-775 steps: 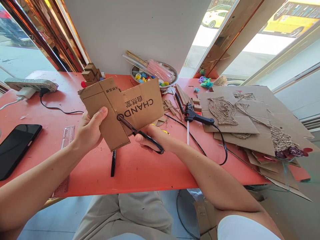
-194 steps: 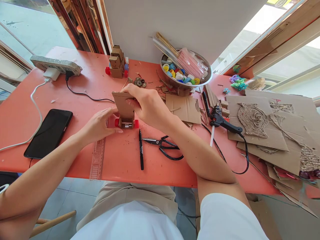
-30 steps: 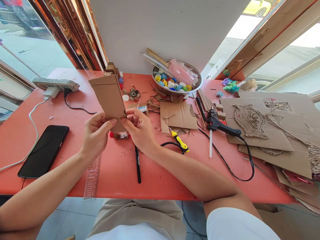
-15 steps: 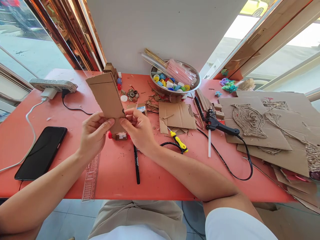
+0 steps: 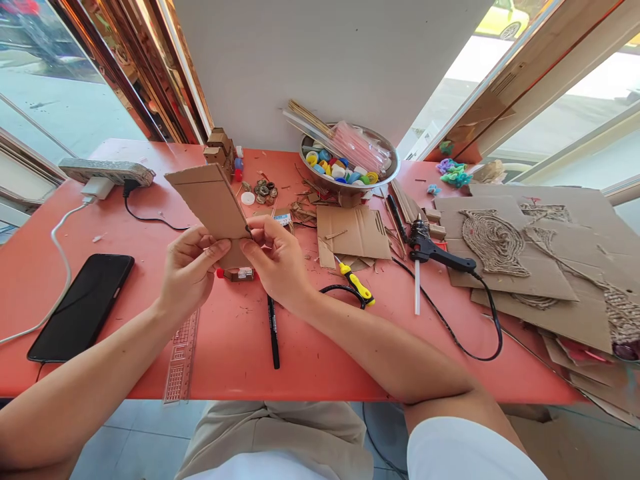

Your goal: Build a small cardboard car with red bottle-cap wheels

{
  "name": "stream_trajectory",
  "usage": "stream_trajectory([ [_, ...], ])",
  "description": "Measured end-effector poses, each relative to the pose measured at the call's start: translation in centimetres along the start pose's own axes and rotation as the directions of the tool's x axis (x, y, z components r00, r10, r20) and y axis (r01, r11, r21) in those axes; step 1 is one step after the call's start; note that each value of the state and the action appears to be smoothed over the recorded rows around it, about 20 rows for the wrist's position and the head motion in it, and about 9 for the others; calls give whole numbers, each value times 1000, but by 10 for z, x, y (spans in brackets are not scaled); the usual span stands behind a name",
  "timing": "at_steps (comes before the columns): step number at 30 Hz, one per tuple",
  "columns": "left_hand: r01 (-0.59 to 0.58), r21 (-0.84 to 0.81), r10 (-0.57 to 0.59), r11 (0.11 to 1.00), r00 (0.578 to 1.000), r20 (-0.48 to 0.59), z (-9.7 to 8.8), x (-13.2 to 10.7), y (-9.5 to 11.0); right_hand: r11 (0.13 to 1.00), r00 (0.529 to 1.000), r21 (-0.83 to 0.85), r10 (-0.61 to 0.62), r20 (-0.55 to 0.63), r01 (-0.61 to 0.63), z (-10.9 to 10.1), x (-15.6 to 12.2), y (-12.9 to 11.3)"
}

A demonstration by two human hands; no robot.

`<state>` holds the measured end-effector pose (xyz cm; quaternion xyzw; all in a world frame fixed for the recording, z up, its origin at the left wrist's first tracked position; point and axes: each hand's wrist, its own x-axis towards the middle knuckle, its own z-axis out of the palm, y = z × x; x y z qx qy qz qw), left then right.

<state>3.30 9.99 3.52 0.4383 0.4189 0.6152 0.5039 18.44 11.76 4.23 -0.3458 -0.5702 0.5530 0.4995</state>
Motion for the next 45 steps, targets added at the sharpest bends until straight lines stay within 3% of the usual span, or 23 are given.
stream_trajectory([
  [3, 81, -9, -80, 997, 996, 27, 1, -1, 3, 1000, 1000, -10, -8, 12, 8, -1, 1, -3],
  [7, 187, -36, -183, 982, 978, 101, 4, 1, 9, 1000, 998, 20, 12, -56, -11, -3, 4, -8],
  [11, 352, -43, -329, 935, 907, 263, -4, 8, 16, 1000, 997, -30, -7, -76, 4, -6, 6, -9],
  [15, 408, 28, -383, 913, 829, 408, -11, 12, 25, 987, 997, -140, -75, 3, 74, -11, 6, -10],
  [18, 394, 72, -379, 916, 796, 472, -10, 11, 29, 968, 981, -166, -173, 93, 186, -16, 8, -13],
  [21, 402, 97, -394, 911, 776, 493, -9, 10, 28, 965, 965, -170, -161, 208, 198, -23, 12, -20],
  [24, 372, 131, -388, 919, 796, 465, -10, 10, 24, 972, 951, -197, -66, 301, 130, -32, 17, -31],
  [27, 262, 182, -316, 948, 854, 413, -11, 9, 21, 963, 929, -254, 13, 369, 88, -40, 21, -43],
  [32, 110, 245, -192, 963, 920, 343, -8, 6, 17, 922, 938, -381, 68, 339, 71, -44, 19, -49],
  [45, -81, 395, -40, 915, 956, 291, -8, 1, 11, 893, 973, -438, 4, 230, 100, -33, 10, -38],
])
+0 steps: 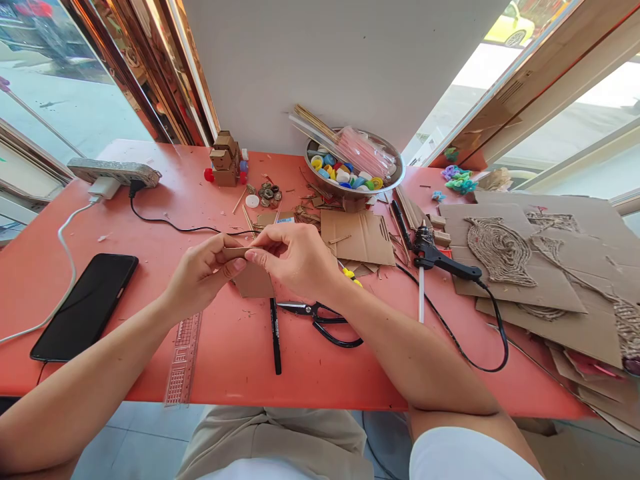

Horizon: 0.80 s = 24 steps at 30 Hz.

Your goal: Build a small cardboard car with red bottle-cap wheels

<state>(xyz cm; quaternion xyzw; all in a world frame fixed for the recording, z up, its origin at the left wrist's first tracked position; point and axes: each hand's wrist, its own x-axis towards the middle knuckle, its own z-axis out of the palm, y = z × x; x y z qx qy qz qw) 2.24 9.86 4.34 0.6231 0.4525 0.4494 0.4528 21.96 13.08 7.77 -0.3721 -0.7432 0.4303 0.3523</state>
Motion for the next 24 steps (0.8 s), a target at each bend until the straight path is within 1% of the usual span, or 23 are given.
stream_trajectory([
  [3, -35, 45, 36, 998, 999, -9, 0, 0, 0, 1000, 1000, 6, 5, -29, -5, 4, -2, 1],
  [6, -65, 38, 66, 997, 998, -21, 0, 0, 1, 1000, 998, 21, -3, -70, 5, 8, -3, 0],
  [9, -103, 43, 105, 994, 993, -45, 0, 1, 3, 998, 997, 68, -13, -79, 18, 11, -3, -3],
  [11, -126, 50, 128, 991, 991, -47, -1, 1, 3, 997, 999, 74, -18, -44, 21, 10, -2, -5],
  [14, -126, 59, 128, 990, 991, -37, -2, 0, 4, 999, 997, -4, -47, 65, 48, 4, 0, -7],
  [16, -120, 59, 121, 991, 992, -26, -2, 0, 6, 994, 985, -48, -88, 151, 96, 1, 0, -8],
  [19, -121, 13, 121, 993, 993, 9, -1, 0, 9, 989, 963, -16, -137, 231, 145, 0, 0, -8],
  [22, -129, -30, 130, 991, 991, 34, 1, 0, 12, 985, 960, 21, -171, 219, 171, 5, 0, -6],
  [24, -134, -44, 136, 990, 990, 33, 3, 1, 14, 981, 967, 30, -193, 165, 191, 10, 0, -3],
])
